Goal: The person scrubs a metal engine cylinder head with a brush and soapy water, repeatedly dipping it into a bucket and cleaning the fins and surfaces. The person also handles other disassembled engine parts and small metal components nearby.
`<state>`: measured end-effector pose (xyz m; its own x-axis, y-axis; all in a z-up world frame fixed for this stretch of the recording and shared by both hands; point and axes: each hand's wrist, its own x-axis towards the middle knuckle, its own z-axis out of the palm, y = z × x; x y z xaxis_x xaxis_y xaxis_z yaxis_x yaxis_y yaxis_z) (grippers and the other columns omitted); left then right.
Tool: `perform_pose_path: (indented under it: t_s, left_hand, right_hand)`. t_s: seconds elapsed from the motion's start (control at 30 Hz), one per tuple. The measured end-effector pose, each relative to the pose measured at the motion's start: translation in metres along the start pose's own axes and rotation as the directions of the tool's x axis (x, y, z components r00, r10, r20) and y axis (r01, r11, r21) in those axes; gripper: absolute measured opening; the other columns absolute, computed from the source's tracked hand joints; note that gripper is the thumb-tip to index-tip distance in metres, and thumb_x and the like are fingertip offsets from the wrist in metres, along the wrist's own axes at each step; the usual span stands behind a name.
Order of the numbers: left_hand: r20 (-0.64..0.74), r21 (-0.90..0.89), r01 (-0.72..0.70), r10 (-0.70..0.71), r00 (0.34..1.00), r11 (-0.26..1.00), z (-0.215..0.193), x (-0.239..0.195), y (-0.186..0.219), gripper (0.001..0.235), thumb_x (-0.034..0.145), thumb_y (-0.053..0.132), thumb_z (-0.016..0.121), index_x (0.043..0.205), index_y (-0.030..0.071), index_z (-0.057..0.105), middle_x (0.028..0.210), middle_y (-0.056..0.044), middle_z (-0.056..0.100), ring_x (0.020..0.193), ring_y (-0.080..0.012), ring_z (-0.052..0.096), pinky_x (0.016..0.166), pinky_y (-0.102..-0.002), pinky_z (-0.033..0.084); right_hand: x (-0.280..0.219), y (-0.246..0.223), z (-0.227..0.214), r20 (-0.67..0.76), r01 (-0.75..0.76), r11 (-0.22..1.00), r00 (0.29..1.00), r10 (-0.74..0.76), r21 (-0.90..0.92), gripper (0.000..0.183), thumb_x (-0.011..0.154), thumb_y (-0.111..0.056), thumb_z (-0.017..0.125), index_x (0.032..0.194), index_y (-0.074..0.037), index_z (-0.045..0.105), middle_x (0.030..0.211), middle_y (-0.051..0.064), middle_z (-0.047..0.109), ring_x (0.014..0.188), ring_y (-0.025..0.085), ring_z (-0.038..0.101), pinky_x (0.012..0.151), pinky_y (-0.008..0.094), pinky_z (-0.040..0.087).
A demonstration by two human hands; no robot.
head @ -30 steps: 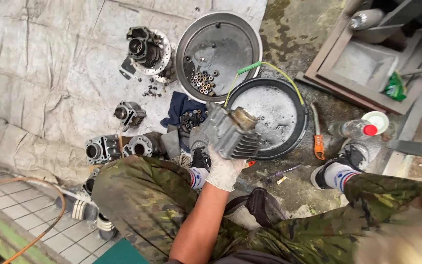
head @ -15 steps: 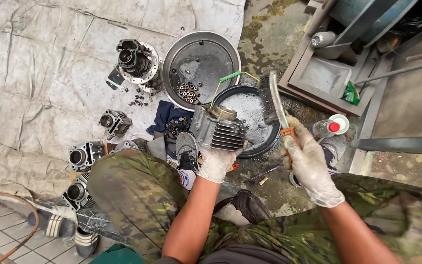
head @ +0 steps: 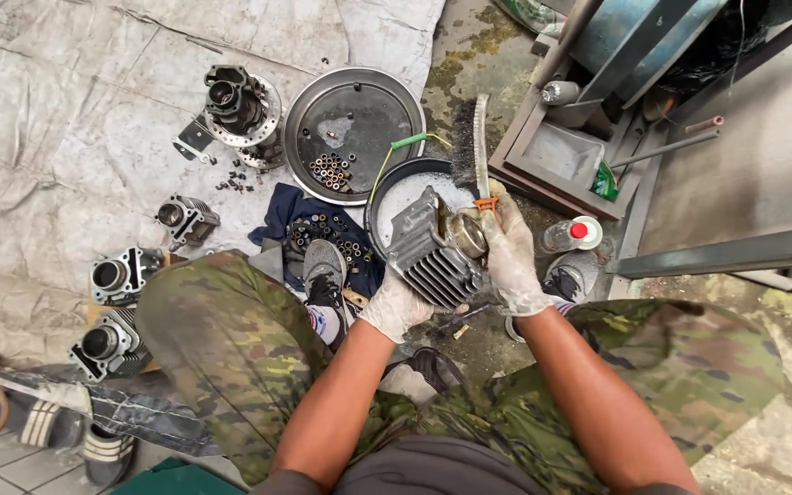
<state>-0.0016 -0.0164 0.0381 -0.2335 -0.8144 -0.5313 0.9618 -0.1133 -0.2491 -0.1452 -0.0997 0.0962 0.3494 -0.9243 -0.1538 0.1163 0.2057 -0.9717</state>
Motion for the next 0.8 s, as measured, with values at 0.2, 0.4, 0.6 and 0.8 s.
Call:
perform_pose_path:
  t_s: [0.2,0.4,0.6,0.8]
  left_hand:
    - [-0.063,0.217,0.076,-0.063,0.996,0.973,-0.031,0.037,0.010,0.077,0.089,0.070,0.060,0.125,0.001,0.061,0.137,-0.027,0.055,0.131,-0.0503,0.047,0.110,-0.077,0.023]
    - [-0.248,0.296,-0.375,0.449,0.858,0.879,-0.012,0.039,-0.009,0.044,0.078,0.052,0.068,0.092,0.011,0.075,0.090,-0.016,0.077,0.076,-0.0338,0.077,0.067,-0.049,0.065]
    - [-0.207,0.172,-0.497,0.525,0.826,0.850,-0.012,0.043,-0.016,0.038,0.071,0.048,0.071,0.091,0.017,0.078,0.095,-0.014,0.078,0.082,-0.0334,0.077,0.069,-0.045,0.065]
    - [-0.159,0.216,-0.564,0.598,0.785,0.797,-0.028,0.054,-0.009,0.044,0.080,0.051,0.069,0.109,0.017,0.075,0.109,-0.011,0.077,0.094,-0.0307,0.076,0.077,-0.043,0.065]
  right_hand:
    - [0.015,0.058,-0.008,-0.114,-0.152,0.979,0.979,0.168,0.140,0.044,0.104,-0.009,0.054,0.148,-0.009,0.048,0.121,0.010,0.067,0.096,0.018,0.070,0.081,0.034,0.065]
    - [0.020,0.093,-0.003,-0.124,-0.228,0.973,0.965,0.230,0.033,0.045,0.103,-0.010,0.057,0.147,-0.007,0.050,0.134,0.020,0.061,0.104,0.025,0.069,0.087,0.036,0.063]
    - [0.035,0.112,-0.005,-0.307,-0.399,0.805,0.909,0.283,-0.440,0.050,0.091,-0.039,0.068,0.139,-0.025,0.063,0.128,0.011,0.068,0.122,0.028,0.063,0.101,0.043,0.049]
    - [0.057,0.124,-0.007,-0.290,-0.351,0.924,0.909,0.298,-0.150,0.049,0.094,-0.018,0.067,0.141,-0.009,0.059,0.126,0.021,0.065,0.106,0.022,0.064,0.089,0.031,0.055]
